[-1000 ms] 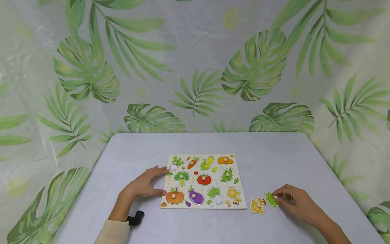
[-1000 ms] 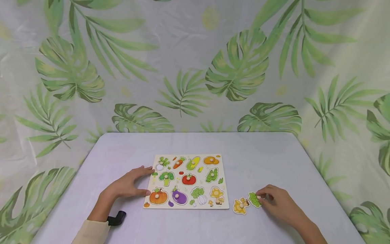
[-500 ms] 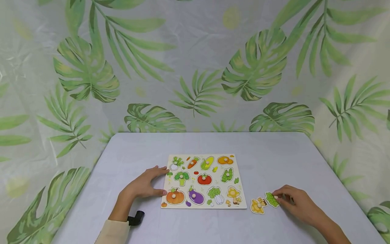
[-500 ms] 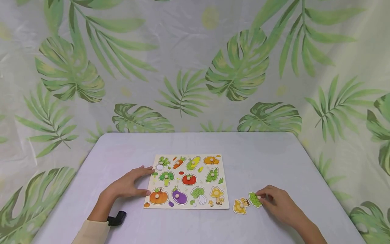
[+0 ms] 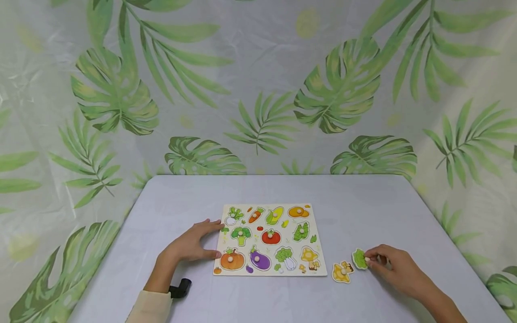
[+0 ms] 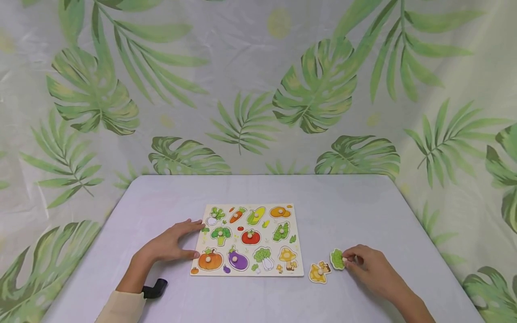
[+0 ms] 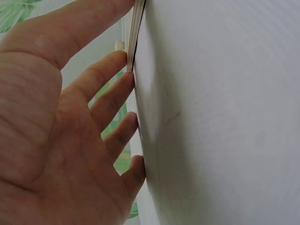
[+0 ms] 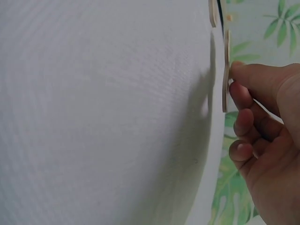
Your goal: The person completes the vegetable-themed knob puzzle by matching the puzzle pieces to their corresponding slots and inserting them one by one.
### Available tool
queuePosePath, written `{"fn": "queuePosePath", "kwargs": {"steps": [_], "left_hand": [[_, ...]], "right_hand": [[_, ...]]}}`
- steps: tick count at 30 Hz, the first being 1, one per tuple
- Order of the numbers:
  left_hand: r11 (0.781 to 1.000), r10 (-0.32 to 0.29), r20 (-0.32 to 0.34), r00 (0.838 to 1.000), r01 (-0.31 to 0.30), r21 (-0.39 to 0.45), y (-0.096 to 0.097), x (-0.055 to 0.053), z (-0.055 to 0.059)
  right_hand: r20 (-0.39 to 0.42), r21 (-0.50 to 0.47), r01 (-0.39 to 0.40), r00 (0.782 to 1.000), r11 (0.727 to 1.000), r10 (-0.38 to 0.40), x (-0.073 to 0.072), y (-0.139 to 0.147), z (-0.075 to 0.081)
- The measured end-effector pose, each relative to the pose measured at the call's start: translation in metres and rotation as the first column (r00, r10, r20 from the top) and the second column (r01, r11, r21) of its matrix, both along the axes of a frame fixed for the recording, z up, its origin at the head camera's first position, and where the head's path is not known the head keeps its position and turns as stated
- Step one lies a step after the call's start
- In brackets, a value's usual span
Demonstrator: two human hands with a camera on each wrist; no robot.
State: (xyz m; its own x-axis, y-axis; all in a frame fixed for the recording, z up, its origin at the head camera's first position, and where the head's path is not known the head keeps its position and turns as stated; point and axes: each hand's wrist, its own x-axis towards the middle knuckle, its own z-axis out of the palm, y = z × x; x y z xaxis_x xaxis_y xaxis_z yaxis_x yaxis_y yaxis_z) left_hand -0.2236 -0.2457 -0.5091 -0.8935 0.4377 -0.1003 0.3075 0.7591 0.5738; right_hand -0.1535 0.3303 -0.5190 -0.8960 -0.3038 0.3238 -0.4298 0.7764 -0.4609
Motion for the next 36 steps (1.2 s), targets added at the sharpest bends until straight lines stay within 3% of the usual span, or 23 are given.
{"fn": "queuePosePath", "kwargs": {"steps": [20,36], "left_hand": [[1.0,-0.012,-0.014,1.0,0.012,-0.006,-0.001,0.0,0.001],[1.0,0.003,-0.001,1.0,-0.003,-0.008,0.0,0.0,0.0]], "right_hand": [[0.009,0.02,0.044,0.999,0.999,-0.044,-0.01,-0.022,0.026],[0.095,-0.003,0.065,0.993,0.998,-0.064,-0.02,-0.057,0.036]]}}
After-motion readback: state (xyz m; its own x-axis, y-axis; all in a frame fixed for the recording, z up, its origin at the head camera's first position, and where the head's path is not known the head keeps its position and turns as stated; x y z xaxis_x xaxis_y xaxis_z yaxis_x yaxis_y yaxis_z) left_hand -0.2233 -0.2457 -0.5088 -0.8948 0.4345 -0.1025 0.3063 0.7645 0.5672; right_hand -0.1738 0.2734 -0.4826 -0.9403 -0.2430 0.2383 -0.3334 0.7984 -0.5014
